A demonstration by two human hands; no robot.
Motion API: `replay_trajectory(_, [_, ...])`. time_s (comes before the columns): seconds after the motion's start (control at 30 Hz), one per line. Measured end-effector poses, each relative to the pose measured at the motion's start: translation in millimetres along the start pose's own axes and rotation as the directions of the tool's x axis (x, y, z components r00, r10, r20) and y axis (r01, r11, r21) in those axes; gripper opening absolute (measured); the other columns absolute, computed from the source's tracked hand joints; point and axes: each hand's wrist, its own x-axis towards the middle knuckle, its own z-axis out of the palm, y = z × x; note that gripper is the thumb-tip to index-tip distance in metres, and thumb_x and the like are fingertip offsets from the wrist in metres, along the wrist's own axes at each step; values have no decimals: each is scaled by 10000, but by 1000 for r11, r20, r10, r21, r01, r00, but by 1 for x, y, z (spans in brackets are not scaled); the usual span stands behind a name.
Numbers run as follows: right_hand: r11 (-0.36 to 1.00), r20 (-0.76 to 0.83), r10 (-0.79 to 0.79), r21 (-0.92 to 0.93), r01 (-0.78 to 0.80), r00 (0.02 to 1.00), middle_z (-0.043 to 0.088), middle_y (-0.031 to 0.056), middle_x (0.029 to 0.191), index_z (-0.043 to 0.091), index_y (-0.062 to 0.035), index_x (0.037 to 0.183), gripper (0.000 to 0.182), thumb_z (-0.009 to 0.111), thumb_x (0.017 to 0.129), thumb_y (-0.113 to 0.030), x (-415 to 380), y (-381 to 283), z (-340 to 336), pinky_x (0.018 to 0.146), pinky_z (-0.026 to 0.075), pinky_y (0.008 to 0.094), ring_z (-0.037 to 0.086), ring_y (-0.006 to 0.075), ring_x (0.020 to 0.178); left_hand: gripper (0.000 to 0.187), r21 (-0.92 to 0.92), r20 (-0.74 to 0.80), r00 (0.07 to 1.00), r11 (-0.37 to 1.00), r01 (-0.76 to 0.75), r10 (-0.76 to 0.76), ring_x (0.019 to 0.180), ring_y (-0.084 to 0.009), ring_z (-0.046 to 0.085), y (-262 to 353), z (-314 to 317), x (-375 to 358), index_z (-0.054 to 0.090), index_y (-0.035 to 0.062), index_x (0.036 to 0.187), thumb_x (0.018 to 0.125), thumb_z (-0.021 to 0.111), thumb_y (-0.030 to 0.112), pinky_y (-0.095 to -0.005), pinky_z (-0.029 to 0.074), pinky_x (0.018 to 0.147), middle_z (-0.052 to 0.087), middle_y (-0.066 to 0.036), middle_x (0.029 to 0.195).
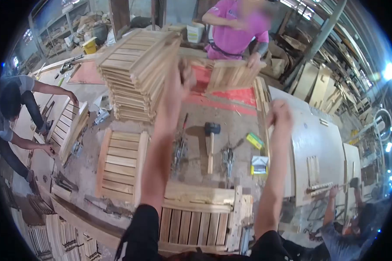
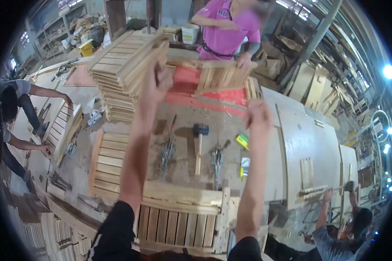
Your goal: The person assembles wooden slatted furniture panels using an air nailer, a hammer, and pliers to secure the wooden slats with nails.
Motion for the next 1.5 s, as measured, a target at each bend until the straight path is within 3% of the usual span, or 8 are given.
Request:
replay_trajectory(0.17, [671, 145, 132, -741, 19, 981, 650, 175, 1006, 594, -59, 1136, 425, 589, 886, -402, -240, 197, -23, 808, 483, 466, 623, 354, 936, 427, 813, -41, 999, 581, 45, -21, 427, -43, 333, 23, 52, -117, 467, 120, 679, 976, 471, 426, -239, 225, 403, 391, 42, 503])
replay_trajectory(0.2, [472, 141, 456, -876, -104, 879, 582, 198, 1199, 458, -56, 1330, 615, 599, 865, -435, -288, 194, -19, 887, 458, 498, 571, 369, 1078, 437, 747, -467, 882, 505, 432, -65, 441, -51, 367, 8, 46, -153, 513, 94, 709, 984, 458, 430, -234, 246, 409, 415, 34, 530])
replay_trajectory(0.27, [462, 220, 449, -887, -14, 866, 350, 234, 1449, 285, -33, 1448, 773, 559, 876, -474, -377, 234, -24, 1056, 320, 538, 343, 415, 1326, 362, 852, -337, 937, 394, 344, -88, 501, -136, 483, -18, -59, -261, 563, 37, 823, 946, 557, 377, -303, 359, 466, 505, -25, 584])
replay_trajectory(0.33, [490, 226, 435, -872, -18, 872, 266, 236, 1505, 269, -11, 1454, 789, 549, 876, -470, -398, 245, -22, 1118, 240, 532, 232, 424, 1396, 283, 899, -388, 913, -164, 405, 129, 746, -329, 567, -36, -149, -389, 543, -18, 933, 896, 593, 258, -442, 430, 647, 588, -180, 796])
replay_trajectory(0.47, [510, 221, 421, -860, -28, 880, 228, 234, 1524, 220, 28, 1463, 831, 568, 862, -428, -401, 248, -20, 1151, 175, 517, 177, 428, 1417, 349, 415, -462, 770, -660, 626, 440, 1030, -406, 523, -46, -172, -569, 523, 9, 1076, 829, 593, 246, -483, 421, 880, 547, -236, 985])
replay_trajectory(1.07, [674, 134, 448, -700, -236, 884, 673, 221, 994, 554, -3, 1199, 460, 650, 830, -261, -506, 179, -144, 809, 507, 436, 644, 396, 936, 597, 606, -322, 918, -695, 388, 232, 1069, -397, 486, -51, -181, -640, 442, -17, 1311, 794, 604, 234, -507, 400, 914, 522, -226, 1123])
replay_trajectory(1.3, [697, 184, 578, -618, -364, 795, 691, 188, 939, 605, 7, 1104, 386, 665, 808, -233, -563, 178, -163, 775, 521, 376, 682, 316, 867, 745, 369, -686, 584, -485, 793, 434, 1181, -433, 486, -87, -159, -616, 445, -98, 1287, 798, 644, 427, -467, 417, 975, 510, -296, 1244])
replay_trajectory(1.5, [654, 92, 600, -628, -421, 794, 671, 198, 1036, 585, -1, 1156, 378, 650, 854, -219, -546, 138, -157, 796, 519, 409, 662, 300, 957, 738, 611, -787, 597, -325, 722, -155, 896, -341, 675, 5, -126, -565, 633, -78, 1101, 727, 692, 556, -414, 527, 781, 681, -245, 959])
